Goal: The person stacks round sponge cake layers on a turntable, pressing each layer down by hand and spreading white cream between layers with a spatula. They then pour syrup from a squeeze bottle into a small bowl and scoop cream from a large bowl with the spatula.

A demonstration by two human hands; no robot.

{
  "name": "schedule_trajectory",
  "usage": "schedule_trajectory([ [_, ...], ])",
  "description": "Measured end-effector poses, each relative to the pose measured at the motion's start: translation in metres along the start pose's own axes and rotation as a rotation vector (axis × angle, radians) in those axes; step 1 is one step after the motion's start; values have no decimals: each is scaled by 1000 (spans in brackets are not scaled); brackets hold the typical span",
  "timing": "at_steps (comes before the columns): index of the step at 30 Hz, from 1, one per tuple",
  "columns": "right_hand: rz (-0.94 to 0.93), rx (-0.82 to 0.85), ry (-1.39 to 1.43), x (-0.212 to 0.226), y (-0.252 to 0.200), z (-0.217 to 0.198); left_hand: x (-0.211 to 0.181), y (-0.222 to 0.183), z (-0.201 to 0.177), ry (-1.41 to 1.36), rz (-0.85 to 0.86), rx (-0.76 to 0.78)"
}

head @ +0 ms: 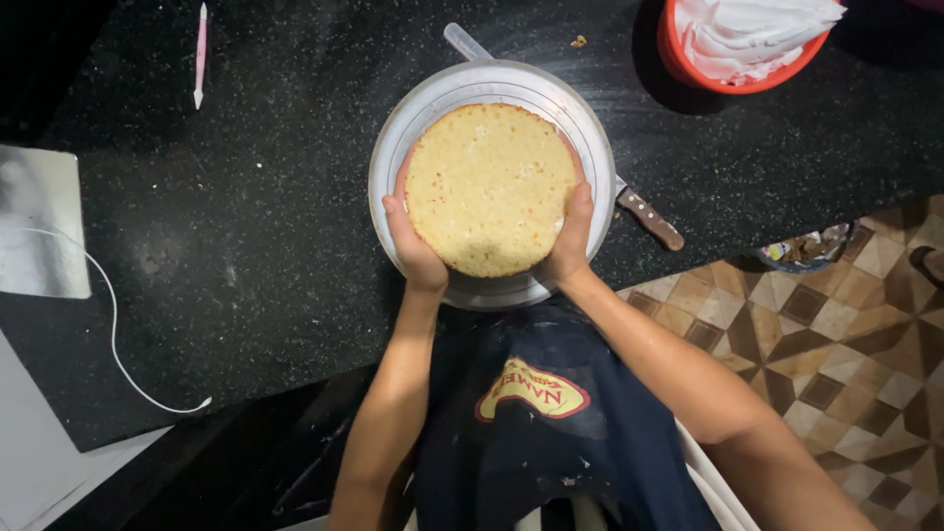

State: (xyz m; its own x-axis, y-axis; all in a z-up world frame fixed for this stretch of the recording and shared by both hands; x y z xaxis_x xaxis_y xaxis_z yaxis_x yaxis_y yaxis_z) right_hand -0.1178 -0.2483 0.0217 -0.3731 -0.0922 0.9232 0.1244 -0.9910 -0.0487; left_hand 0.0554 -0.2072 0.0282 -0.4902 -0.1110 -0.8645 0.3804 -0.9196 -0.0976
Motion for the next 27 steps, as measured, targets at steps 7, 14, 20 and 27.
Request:
schedule_trajectory([
  [7,-15,-5,-27,1,0,1,-3,-1,-1,24,15,-16],
  [14,10,18,24,-3,0,4,2,0,-6,-22,-20,-18],
  [20,16,46,7,-3,6,-1,0,-2,-4,7,19,7],
  [27,74,127,-4,-3,18,-15,0,-15,-5,78,57,-42],
])
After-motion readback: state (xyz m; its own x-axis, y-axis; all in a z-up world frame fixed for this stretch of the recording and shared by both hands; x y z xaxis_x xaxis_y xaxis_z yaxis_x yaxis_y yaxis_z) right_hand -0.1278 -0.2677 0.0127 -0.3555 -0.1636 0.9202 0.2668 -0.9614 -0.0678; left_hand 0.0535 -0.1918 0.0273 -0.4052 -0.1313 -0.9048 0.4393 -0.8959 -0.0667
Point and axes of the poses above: each hand's wrist, its own y-axis towards the middle knuckle, its own z-axis out of the palm, x = y × z, the point moved 8 cm from there along y, towards the middle knuckle
